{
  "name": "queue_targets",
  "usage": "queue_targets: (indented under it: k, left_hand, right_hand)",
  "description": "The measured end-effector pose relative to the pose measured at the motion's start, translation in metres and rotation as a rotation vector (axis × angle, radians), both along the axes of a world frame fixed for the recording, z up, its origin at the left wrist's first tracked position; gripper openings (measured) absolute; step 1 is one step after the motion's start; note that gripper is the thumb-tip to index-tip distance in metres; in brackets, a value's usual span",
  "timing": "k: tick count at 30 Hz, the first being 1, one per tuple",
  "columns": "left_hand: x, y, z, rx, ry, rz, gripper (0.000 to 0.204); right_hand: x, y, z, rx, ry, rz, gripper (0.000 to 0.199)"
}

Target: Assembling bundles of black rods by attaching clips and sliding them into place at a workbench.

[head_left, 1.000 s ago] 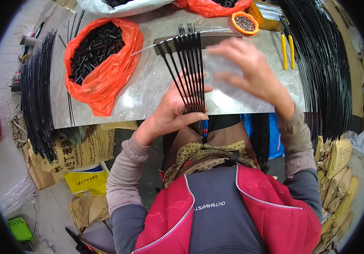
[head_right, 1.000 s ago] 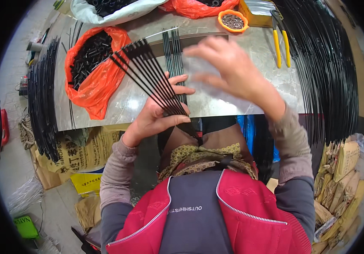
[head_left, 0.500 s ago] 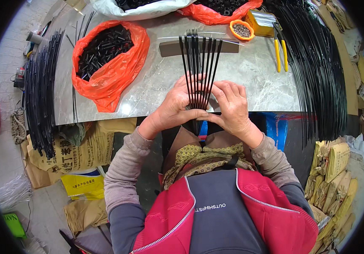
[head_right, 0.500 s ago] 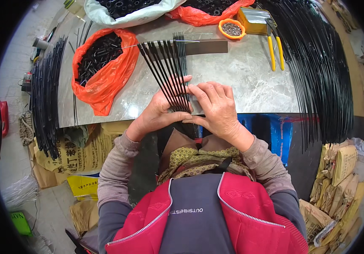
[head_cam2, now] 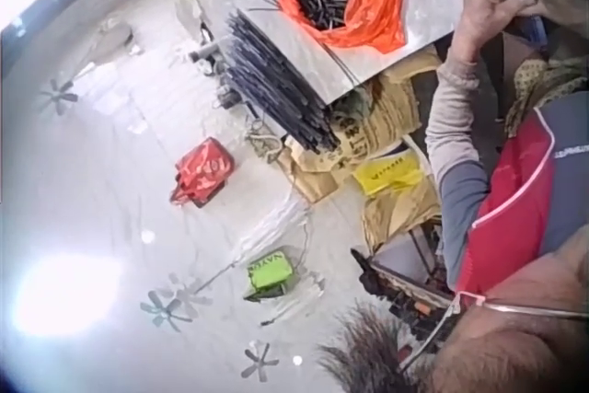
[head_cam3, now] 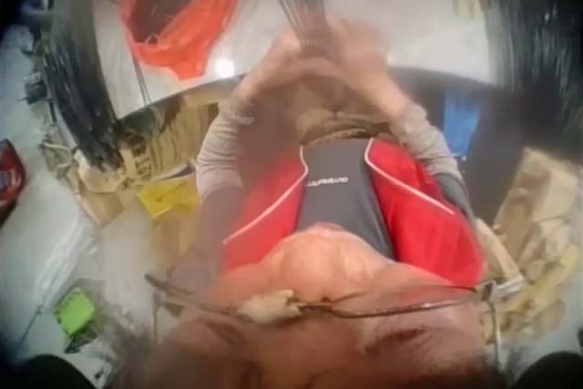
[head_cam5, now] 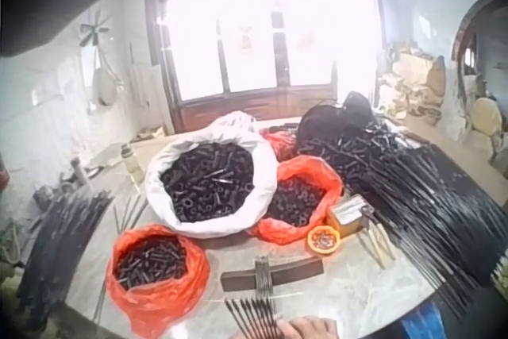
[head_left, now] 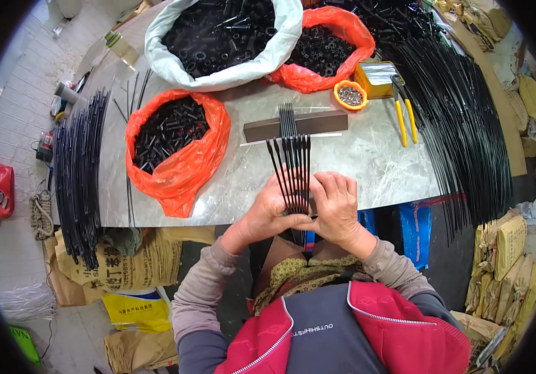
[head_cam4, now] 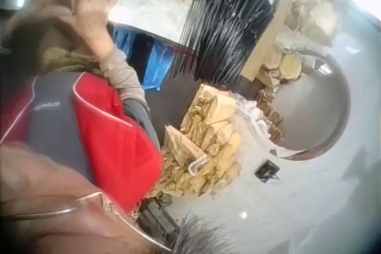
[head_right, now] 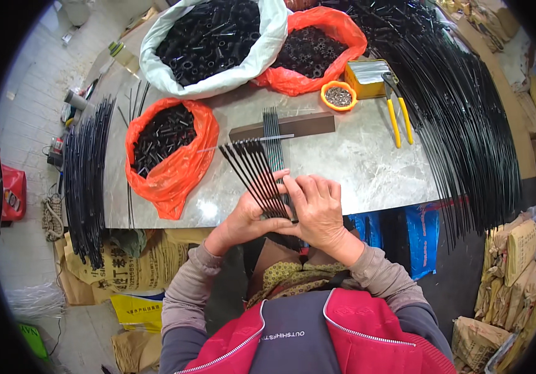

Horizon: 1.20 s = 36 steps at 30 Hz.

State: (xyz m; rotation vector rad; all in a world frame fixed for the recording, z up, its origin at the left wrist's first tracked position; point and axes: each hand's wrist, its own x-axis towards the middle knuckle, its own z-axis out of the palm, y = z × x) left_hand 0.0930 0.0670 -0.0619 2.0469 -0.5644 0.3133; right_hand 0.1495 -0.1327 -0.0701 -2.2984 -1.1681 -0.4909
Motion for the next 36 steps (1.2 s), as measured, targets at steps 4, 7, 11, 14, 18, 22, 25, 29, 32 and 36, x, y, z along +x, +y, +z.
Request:
queue_targets:
  k: [4, 7, 11, 14, 18, 22, 25, 29, 32, 36]
  left_hand:
    - [-0.005, 0.004, 0.004, 0.062, 0.121, -0.042, 0.023]
    - [-0.006, 0.003, 0.000, 0.049, 0.119, -0.044, 0.020]
    - [-0.008, 0.005, -0.002, 0.059, 0.111, -0.046, 0.020]
    - [-0.007, 0.005, 0.003, 0.044, 0.111, -0.041, 0.020]
    - [-0.006, 0.004, 0.006, 0.063, 0.120, -0.043, 0.019]
    - [-0.005, 0.004, 0.007, 0.104, 0.125, -0.050, 0.018]
    - [-0.007, 0.006, 0.004, 0.089, 0.162, -0.059, 0.016]
    - [-0.006, 0.007, 0.003, 0.116, 0.142, -0.068, 0.016]
    - [-0.006, 0.007, 0.006, 0.115, 0.151, -0.064, 0.016]
    - [-0.004, 0.005, 0.009, 0.090, 0.163, -0.060, 0.016]
  right_hand:
    - [0.004, 0.000, 0.003, -0.007, 0.016, 0.019, 0.094]
    - [0.005, 0.000, 0.000, -0.011, -0.002, 0.018, 0.092]
    - [0.005, 0.000, 0.004, -0.035, 0.031, 0.041, 0.093]
    - [0.009, -0.002, 0.009, -0.050, 0.050, 0.084, 0.095]
    - [0.011, -0.003, 0.005, -0.075, 0.033, 0.078, 0.099]
    - [0.015, -0.004, 0.014, -0.062, 0.078, 0.107, 0.099]
    - [0.040, -0.013, 0.032, -0.179, 0.205, 0.312, 0.085]
    - [0.102, -0.030, 0.065, -0.218, 0.426, 0.502, 0.043]
    - [0.143, -0.005, 0.065, -0.059, 0.213, 0.391, 0.018]
    - [0.183, 0.032, 0.061, 0.006, -0.041, 0.320, 0.014]
